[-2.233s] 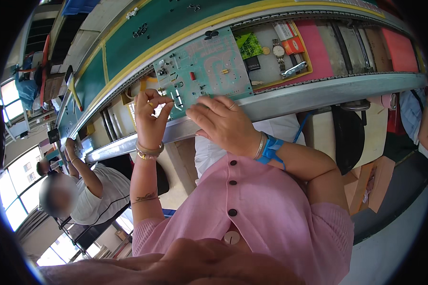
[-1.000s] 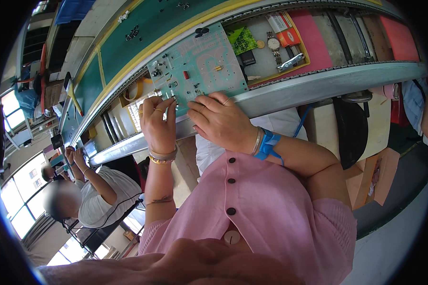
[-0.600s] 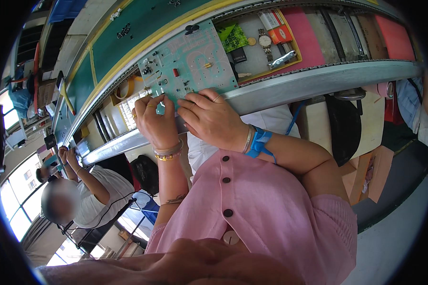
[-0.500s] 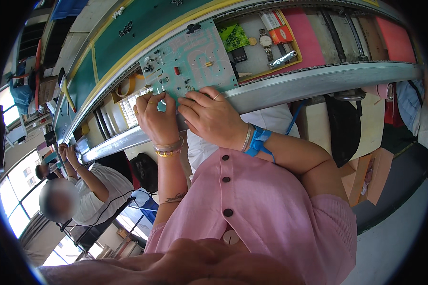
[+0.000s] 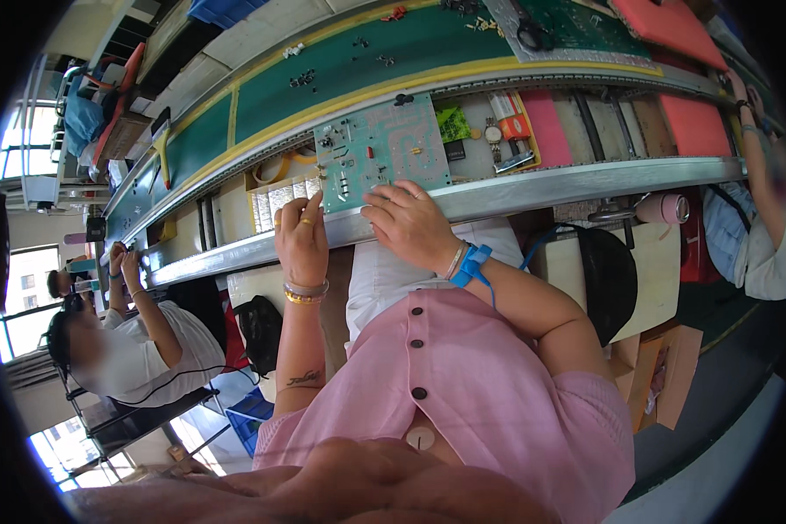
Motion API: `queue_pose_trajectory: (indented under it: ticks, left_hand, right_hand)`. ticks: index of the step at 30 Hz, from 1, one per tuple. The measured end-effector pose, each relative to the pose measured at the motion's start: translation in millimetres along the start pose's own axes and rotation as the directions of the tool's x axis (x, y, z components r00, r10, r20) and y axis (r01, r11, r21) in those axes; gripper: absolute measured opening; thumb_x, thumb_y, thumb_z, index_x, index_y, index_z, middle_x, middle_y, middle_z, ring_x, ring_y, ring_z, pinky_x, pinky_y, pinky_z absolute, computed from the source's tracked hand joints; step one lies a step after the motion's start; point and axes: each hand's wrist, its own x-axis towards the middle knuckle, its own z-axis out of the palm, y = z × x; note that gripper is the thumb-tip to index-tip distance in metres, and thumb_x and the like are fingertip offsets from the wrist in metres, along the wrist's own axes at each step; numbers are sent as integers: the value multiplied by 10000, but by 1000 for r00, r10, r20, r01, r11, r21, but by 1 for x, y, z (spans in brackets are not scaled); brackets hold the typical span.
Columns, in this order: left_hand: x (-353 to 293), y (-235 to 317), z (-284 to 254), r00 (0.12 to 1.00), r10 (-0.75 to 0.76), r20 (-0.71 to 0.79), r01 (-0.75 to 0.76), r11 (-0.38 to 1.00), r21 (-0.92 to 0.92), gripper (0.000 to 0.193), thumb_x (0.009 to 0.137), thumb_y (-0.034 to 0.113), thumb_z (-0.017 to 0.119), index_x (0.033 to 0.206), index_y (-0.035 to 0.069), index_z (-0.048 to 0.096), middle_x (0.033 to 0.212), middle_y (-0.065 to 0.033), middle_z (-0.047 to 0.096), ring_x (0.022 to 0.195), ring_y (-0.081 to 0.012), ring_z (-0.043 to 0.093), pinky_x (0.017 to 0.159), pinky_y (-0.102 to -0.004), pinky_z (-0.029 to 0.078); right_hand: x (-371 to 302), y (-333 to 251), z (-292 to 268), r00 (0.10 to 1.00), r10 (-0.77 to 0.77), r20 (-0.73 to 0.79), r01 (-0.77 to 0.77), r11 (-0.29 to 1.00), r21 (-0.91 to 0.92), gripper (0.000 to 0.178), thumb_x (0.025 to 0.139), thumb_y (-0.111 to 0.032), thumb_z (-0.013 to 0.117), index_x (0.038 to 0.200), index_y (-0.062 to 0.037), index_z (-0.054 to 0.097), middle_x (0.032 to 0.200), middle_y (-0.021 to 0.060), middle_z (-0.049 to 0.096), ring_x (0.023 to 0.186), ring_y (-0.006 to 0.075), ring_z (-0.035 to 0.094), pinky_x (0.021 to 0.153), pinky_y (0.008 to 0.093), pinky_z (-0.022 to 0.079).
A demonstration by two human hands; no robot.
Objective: Assemble small components onto a green circuit board on an assembly line.
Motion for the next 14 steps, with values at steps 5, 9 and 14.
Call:
queue_pose_trajectory:
  ticks: [5,9,14]
  left_hand:
    - [-29,-28,-4,989,-58,-136,60,998,9,364,811,84,598,1174,55,578,986,-127,576,919,-307,527,829,-408,423]
    - [-43,-50,25,966,7,-257,-5,1000,8,421,853,125,465,1253,-4,494,991,-131,596,898,-321,548,798,-418,427]
    - [-46,-61,37,974,-55,-219,39,996,-75,475,843,188,487,1293,39,469,955,-100,628,880,-283,574,778,-403,443]
  right_hand:
    - [20,-30,26,980,-164,112,163,986,21,416,750,-207,673,1123,-69,551,1200,53,568,1126,209,515,1014,436,338]
    - [37,-44,55,970,-138,200,163,980,-114,564,751,-326,673,1211,-62,482,1232,64,536,1140,208,499,1050,455,292]
    - [30,-33,44,964,-2,267,37,991,-127,609,754,-350,678,1252,-78,456,1278,102,491,1175,228,469,1057,484,274]
